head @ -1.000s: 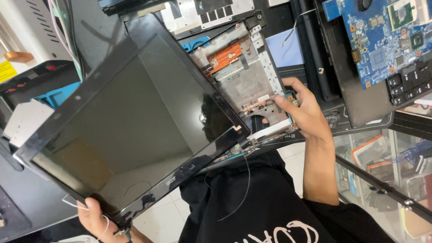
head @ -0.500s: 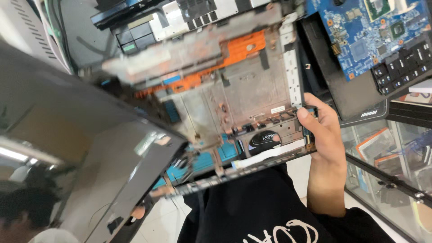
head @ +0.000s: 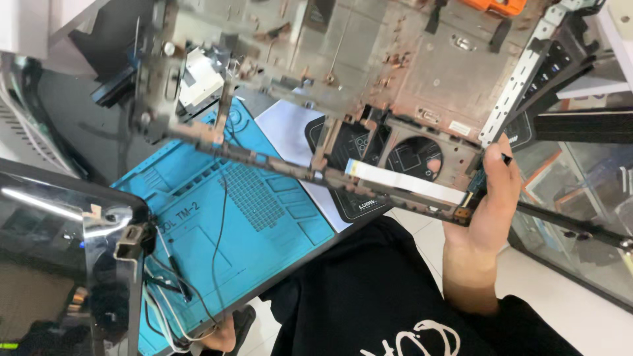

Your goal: The person disassembles a laptop by removing screws, disconnecting cables, and detaching the motherboard and screen. They use a screwdriver to remove fasteners and carefully lift components out of the chassis.

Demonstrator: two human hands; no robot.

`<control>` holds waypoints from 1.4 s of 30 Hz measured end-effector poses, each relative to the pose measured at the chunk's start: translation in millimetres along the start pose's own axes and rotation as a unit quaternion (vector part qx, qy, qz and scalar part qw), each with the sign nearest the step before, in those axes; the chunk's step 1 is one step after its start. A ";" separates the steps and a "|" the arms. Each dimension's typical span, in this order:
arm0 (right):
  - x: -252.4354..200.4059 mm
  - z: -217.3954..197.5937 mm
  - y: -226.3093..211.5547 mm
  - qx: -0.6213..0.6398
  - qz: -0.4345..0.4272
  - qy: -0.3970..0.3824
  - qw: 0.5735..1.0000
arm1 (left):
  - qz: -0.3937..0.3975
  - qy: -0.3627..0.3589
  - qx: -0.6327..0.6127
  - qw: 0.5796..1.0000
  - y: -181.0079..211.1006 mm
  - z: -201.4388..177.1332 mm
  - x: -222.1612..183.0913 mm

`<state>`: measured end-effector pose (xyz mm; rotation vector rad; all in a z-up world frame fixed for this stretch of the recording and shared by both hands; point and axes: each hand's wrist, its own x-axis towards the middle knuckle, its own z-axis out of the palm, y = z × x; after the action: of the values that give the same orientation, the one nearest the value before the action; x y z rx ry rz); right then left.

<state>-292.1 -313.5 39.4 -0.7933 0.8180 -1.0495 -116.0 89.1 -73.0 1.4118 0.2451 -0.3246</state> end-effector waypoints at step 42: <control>49.0 -49.2 2.1 0.083 0.011 0.051 0.995 | 0.054 0.008 -0.050 0.997 39.6 44.1 4.7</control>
<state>-320.3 -367.0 5.2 -0.5929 0.8128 -1.1306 -98.4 50.1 -31.7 1.3228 0.1949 -0.2104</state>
